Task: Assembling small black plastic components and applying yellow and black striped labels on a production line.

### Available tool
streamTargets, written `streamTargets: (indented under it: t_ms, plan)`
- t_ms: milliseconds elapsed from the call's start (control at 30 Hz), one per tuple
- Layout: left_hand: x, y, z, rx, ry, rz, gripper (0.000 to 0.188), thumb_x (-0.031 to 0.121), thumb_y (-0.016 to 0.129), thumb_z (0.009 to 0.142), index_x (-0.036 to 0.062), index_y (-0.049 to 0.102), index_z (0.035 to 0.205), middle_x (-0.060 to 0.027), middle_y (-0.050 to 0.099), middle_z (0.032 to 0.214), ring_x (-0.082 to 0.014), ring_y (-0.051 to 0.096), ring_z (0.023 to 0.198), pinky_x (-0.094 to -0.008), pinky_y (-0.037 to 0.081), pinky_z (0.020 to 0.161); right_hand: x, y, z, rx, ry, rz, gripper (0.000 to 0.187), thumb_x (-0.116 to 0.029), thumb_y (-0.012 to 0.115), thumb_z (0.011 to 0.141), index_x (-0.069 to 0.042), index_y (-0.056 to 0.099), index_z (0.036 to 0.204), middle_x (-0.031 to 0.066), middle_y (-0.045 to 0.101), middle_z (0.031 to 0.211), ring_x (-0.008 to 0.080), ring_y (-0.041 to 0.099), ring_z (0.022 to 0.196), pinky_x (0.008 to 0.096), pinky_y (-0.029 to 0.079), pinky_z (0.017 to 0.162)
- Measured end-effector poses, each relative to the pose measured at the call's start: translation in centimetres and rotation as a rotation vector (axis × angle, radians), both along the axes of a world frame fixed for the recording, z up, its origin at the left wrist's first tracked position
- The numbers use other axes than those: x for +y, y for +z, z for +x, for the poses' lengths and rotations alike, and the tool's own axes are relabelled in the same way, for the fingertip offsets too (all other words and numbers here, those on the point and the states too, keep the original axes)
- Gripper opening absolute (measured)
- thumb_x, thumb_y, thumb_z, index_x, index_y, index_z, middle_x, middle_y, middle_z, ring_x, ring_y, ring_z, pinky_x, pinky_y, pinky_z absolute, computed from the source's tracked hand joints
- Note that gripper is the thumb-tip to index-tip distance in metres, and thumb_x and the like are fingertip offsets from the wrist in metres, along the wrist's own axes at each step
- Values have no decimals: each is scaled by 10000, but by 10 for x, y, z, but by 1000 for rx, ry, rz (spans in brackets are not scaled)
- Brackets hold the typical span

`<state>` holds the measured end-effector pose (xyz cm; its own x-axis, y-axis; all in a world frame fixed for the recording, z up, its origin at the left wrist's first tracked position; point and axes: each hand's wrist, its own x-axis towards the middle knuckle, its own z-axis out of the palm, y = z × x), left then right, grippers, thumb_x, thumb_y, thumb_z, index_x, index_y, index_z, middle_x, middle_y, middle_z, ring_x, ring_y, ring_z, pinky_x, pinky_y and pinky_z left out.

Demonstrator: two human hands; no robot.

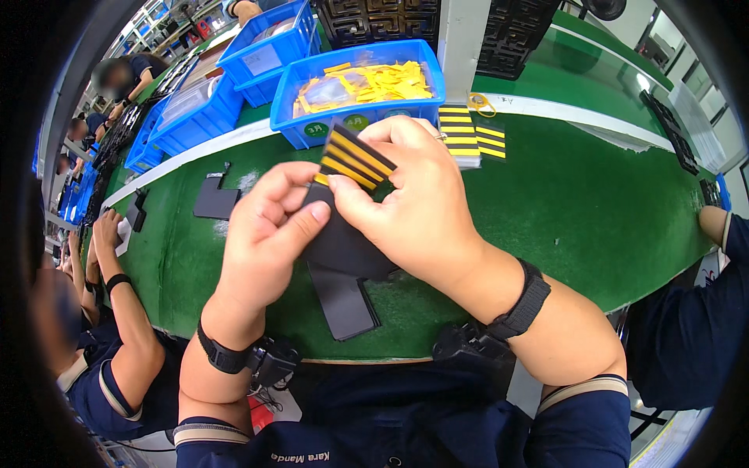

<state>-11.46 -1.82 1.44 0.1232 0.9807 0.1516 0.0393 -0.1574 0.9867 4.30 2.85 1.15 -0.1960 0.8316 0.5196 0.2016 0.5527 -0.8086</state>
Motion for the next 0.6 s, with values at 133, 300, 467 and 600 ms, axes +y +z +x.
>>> streamTargets:
  t_ms: [133, 300, 467, 600]
  plan:
    - [1, 3, -5, -87, 88, 8, 255, -2, 563, 848, -24, 510, 1096, -54, 645, 933, -56, 555, 815, -198, 447, 720, 10, -1, 12, -174, 18, 301, 160, -79, 706, 636, -19, 640, 769, 75, 575, 875, 267, 538, 862, 355, 440, 762]
    - [2, 4, -5, -125, 70, -53, 248, -9, 548, 855, -29, 509, 1099, -61, 642, 956, -55, 556, 848, -200, 450, 734, 5, 16, 13, -406, -112, 722, 242, 13, 702, 608, -55, 651, 834, 80, 609, 944, 306, 568, 954, 420, 421, 912]
    - [1, 4, -4, -66, 54, -54, 224, -21, 515, 874, -36, 493, 1097, -74, 639, 976, -65, 570, 850, -205, 458, 748, 12, 15, 21, -335, -91, 650, 250, 21, 700, 622, -37, 645, 859, 76, 632, 891, 298, 589, 936, 466, 397, 939]
    - [5, 3, -6, -302, -21, -60, 225, -10, 516, 882, -34, 477, 1102, -84, 637, 991, -76, 576, 852, -212, 461, 756, 0, 20, 16, -312, 31, 628, 227, 8, 702, 631, -71, 637, 834, 46, 668, 928, 288, 590, 1014, 495, 351, 982]
